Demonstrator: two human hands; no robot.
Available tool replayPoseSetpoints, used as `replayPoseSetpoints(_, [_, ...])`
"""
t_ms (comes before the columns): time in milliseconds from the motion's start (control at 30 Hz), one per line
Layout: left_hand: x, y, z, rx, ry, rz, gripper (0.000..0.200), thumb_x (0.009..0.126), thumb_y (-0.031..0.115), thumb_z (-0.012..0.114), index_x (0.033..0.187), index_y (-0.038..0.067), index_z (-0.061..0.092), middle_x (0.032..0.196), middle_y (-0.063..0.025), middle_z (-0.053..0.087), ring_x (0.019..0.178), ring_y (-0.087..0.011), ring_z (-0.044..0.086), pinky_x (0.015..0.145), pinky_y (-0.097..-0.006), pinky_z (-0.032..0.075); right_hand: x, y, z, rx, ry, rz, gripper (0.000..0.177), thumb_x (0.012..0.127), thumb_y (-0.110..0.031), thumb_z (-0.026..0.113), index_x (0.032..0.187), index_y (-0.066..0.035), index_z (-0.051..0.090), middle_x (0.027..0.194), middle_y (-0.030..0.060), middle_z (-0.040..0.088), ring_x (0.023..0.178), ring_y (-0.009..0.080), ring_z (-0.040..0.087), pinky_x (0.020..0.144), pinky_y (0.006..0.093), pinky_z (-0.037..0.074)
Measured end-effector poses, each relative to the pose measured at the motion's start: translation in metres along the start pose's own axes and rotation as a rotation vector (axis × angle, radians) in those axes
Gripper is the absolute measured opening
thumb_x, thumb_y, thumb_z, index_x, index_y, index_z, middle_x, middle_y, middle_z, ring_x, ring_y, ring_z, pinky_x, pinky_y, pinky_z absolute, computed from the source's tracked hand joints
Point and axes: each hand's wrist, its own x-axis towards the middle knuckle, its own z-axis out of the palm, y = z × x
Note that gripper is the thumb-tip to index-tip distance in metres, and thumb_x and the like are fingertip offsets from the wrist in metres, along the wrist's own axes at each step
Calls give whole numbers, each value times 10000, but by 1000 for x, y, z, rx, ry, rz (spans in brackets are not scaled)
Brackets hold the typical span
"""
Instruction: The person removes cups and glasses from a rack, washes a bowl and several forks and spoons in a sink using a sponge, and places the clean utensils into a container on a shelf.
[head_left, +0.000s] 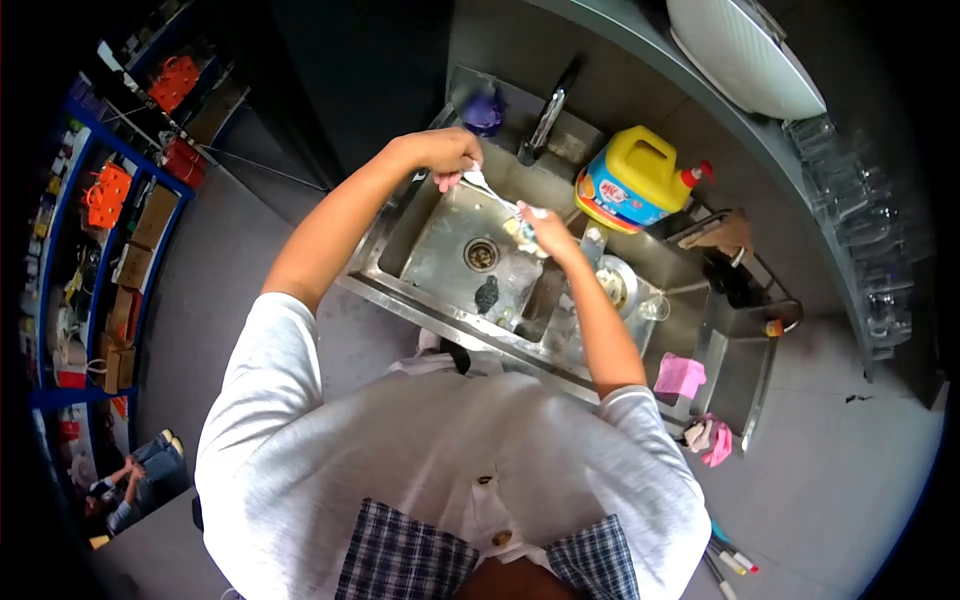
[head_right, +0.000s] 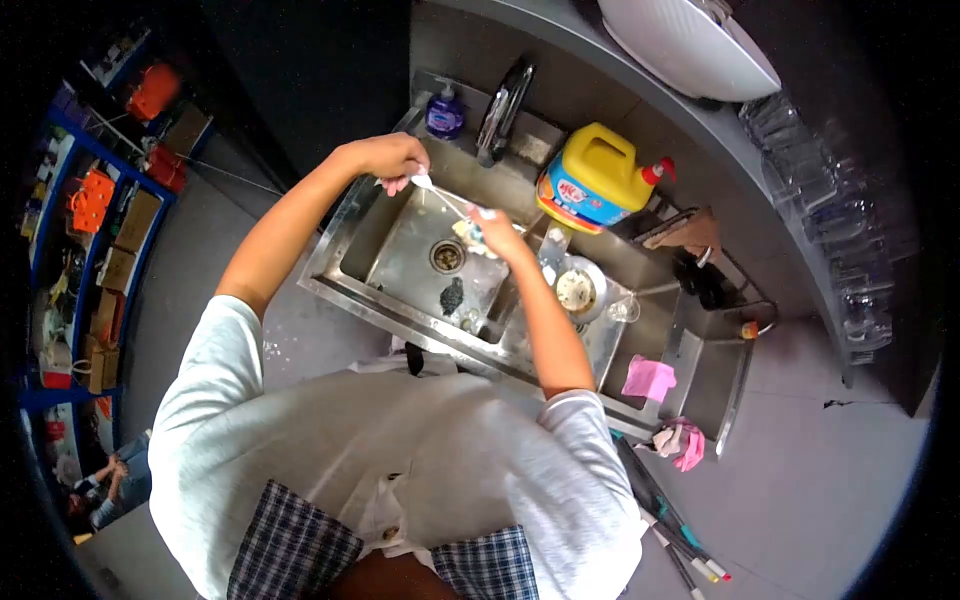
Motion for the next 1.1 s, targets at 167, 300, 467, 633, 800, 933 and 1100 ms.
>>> replayPoseSetpoints(167, [11, -4, 15, -106, 20, 46, 212, 917, 78, 411, 854, -20, 588, 626, -76, 604, 524, -142, 626, 453, -236, 487, 2, 1, -48, -173, 432, 46, 560, 875, -515, 486, 757, 13, 631, 683, 211, 620, 675, 363, 614, 633, 442, 450])
replayPoseSetpoints(300, [18, 13, 29, -84, 24, -11, 214, 925, 98, 425, 836, -18, 582, 610, -67, 596, 524, -136, 623, 459, -242, 488, 4, -30, -50, -218, 490, -37, 499, 896, -464, 448, 849, -7, 644, 803, 246, 628, 808, 421, 602, 692, 472, 450])
replayPoseSetpoints(467, [40, 16, 36, -3, 78, 49, 188, 913, 86, 432, 846, -13, 577, 614, -63, 604, 531, -133, 627, 477, -252, 498, -11, -28, -12, 34, 94, -300, 391, 850, -390, 587, 884, 0, 602, 817, 228, 620, 750, 375, 597, 681, 393, 459])
replayPoseSetpoints(633, [43, 12, 31, -281, 180, 20, 161, 897, 141, 522, 993, 14, 549, 677, -82, 634, 554, -146, 638, 469, -250, 489, -17, -39, 7, -4, 462, -183, 399, 812, -361, 648, 727, 26, 597, 646, 225, 571, 565, 391, 521, 560, 406, 431])
replayPoseSetpoints(800, [38, -14, 96, -770, 392, 10, 311, 911, 267, 522, 1128, 78, 403, 808, -91, 621, 636, -164, 646, 498, -256, 508, 15, -25, 26, 345, 618, -101, 412, 853, -364, 607, 775, 41, 598, 641, 174, 607, 546, 273, 533, 579, 380, 432])
replayPoseSetpoints(933, [64, -60, 207, -827, 201, -85, 92, 890, 146, 495, 898, 57, 518, 789, -76, 610, 675, -164, 655, 507, -264, 506, 24, 9, 62, 437, 697, 51, 416, 890, -365, 548, 846, 47, 592, 724, 184, 617, 669, 249, 561, 660, 367, 436])
replayPoseSetpoints(1100, [52, -41, 226, -1196, 185, -195, 245, 946, 312, 422, 959, 99, 544, 797, -35, 638, 679, -125, 628, 596, -258, 515, 18, 24, 89, 427, 750, 75, 328, 873, -315, 576, 859, 11, 598, 718, 157, 620, 664, 251, 572, 657, 368, 444])
